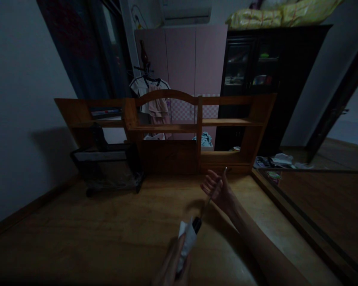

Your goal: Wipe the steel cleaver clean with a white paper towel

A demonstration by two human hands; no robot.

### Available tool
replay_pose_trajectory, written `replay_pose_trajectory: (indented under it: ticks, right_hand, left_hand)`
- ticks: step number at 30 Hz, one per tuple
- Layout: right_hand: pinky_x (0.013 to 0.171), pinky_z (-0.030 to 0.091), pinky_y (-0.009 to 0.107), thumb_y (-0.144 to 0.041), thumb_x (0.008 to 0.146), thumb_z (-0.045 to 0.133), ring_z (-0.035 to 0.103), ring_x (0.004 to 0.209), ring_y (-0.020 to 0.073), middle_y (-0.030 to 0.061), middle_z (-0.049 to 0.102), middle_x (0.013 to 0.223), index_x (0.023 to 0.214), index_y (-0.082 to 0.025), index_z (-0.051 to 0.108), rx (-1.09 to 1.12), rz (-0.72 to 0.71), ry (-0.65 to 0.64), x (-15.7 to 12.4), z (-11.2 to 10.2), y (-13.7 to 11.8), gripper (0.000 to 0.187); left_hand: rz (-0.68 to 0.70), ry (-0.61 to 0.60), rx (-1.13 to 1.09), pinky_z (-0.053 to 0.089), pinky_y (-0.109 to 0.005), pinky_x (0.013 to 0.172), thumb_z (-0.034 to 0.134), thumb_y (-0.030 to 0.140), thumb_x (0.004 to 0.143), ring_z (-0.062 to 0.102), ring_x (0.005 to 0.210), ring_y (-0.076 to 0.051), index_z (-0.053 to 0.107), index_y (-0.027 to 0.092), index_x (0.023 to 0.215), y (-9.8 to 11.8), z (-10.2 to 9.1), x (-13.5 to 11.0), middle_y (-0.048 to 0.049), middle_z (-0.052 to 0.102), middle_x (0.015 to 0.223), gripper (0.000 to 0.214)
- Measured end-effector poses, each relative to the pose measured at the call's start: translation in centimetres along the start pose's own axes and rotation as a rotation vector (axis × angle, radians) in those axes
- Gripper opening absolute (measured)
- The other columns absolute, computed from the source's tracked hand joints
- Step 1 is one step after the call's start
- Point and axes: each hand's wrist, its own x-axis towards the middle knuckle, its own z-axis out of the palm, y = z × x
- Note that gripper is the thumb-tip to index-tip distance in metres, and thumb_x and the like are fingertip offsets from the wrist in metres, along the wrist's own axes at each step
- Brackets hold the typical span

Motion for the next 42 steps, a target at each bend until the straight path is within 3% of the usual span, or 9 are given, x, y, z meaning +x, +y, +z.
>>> replay_pose_trajectory:
  ticks: [5, 12, 16, 22, 27, 30, 34, 36, 42]
  right_hand:
    - [0.088, 0.053, 0.041, -0.066, 0.087, 0.044, 0.066, 0.091, 0.0214, 0.0093, 0.069, 0.096, 0.104, -0.020, 0.064, -0.030, 0.050, 0.037, 0.5, -0.3, 2.9, 0.052]
    - [0.098, 0.048, 0.044, -0.040, 0.094, 0.038, 0.067, 0.085, 0.0197, 0.0055, 0.069, 0.084, 0.093, -0.020, 0.062, 0.176, 0.115, 0.030, -0.1, -1.1, 4.1, 0.031]
    - [0.094, 0.049, 0.047, -0.040, 0.093, 0.038, 0.066, 0.098, 0.0235, 0.0112, 0.069, 0.100, 0.099, -0.018, 0.060, 0.099, 0.175, 0.057, 0.1, -1.0, 3.5, 0.032]
    - [0.064, 0.053, 0.032, -0.050, 0.092, 0.045, 0.062, 0.057, 0.0172, 0.0020, 0.064, 0.060, 0.070, -0.019, 0.058, -0.125, 0.234, 0.061, 0.3, -1.0, 2.1, 0.040]
    - [0.079, 0.053, 0.036, -0.065, 0.090, 0.036, 0.068, 0.083, 0.0214, 0.0085, 0.072, 0.086, 0.101, -0.017, 0.065, -0.020, 0.141, -0.108, -0.2, 0.3, 2.3, 0.058]
    - [0.083, 0.053, 0.041, -0.073, 0.084, 0.039, 0.068, 0.092, 0.0251, 0.0108, 0.073, 0.091, 0.109, -0.015, 0.063, 0.011, 0.116, -0.128, -0.7, 1.2, 2.9, 0.067]
    - [0.080, 0.055, 0.038, -0.037, 0.084, 0.065, 0.071, 0.084, 0.0246, 0.0089, 0.074, 0.088, 0.104, -0.014, 0.064, -0.114, 0.197, -0.010, -1.1, 1.1, 3.7, 0.030]
    - [0.077, 0.056, 0.038, -0.030, 0.082, 0.067, 0.072, 0.080, 0.0247, 0.0088, 0.074, 0.087, 0.101, -0.014, 0.064, -0.133, 0.216, 0.062, -1.0, 0.6, 4.1, 0.025]
    - [0.077, 0.060, 0.033, -0.029, 0.083, 0.068, 0.072, 0.080, 0.0203, 0.0047, 0.075, 0.091, 0.103, -0.017, 0.064, -0.025, -0.006, 0.155, 0.1, -0.4, 4.0, 0.024]
  left_hand:
    - [0.175, -0.017, 0.001, 0.054, -0.026, 0.091, 0.052, 0.016, 0.092, 0.069, 0.102, -0.020, 0.057, 0.027, 0.133, -1.1, -1.7, 0.6, -0.0028, 0.070, 0.116, 0.042]
    - [0.478, -0.057, 0.002, 0.049, -0.022, 0.097, 0.035, 0.014, 0.099, 0.065, 0.109, -0.015, 0.033, 0.022, 0.148, -1.2, -1.7, 1.3, -0.0033, 0.067, 0.121, 0.050]
    - [0.428, -0.069, 0.011, 0.048, -0.022, 0.099, 0.034, 0.013, 0.099, 0.064, 0.112, -0.015, 0.033, 0.021, 0.148, -1.1, -1.7, 1.3, -0.0043, 0.066, 0.123, 0.050]
    - [0.465, -0.098, 0.063, 0.047, -0.023, 0.101, 0.032, 0.010, 0.098, 0.063, 0.113, -0.016, 0.029, 0.020, 0.150, -2.0, -3.6, 2.4, -0.0068, 0.064, 0.126, 0.052]
    - [0.576, -0.154, 0.107, 0.043, -0.025, 0.105, 0.030, 0.006, 0.097, 0.055, 0.123, -0.017, 0.020, 0.014, 0.152, -3.2, -5.1, 3.6, -0.0092, 0.061, 0.130, 0.056]
    - [0.557, -0.129, 0.128, 0.042, -0.027, 0.107, 0.028, 0.005, 0.097, 0.051, 0.127, -0.017, 0.026, 0.015, 0.150, -3.5, -5.0, 4.1, -0.0095, 0.058, 0.134, 0.054]
    - [0.543, -0.156, 0.154, 0.041, -0.027, 0.108, 0.024, 0.006, 0.098, 0.046, 0.131, -0.017, 0.034, 0.016, 0.147, -3.2, -4.6, 4.8, -0.0095, 0.049, 0.142, 0.051]
    - [0.555, -0.165, 0.156, 0.042, -0.028, 0.107, 0.027, 0.005, 0.097, 0.047, 0.131, -0.018, 0.038, 0.015, 0.145, -3.0, -4.4, 4.9, -0.0095, 0.050, 0.142, 0.050]
    - [0.473, -0.031, 0.165, 0.051, -0.023, 0.096, 0.042, 0.003, 0.092, 0.063, 0.113, -0.018, 0.057, 0.014, 0.130, -3.6, -4.1, 4.2, -0.0086, 0.064, 0.126, 0.042]
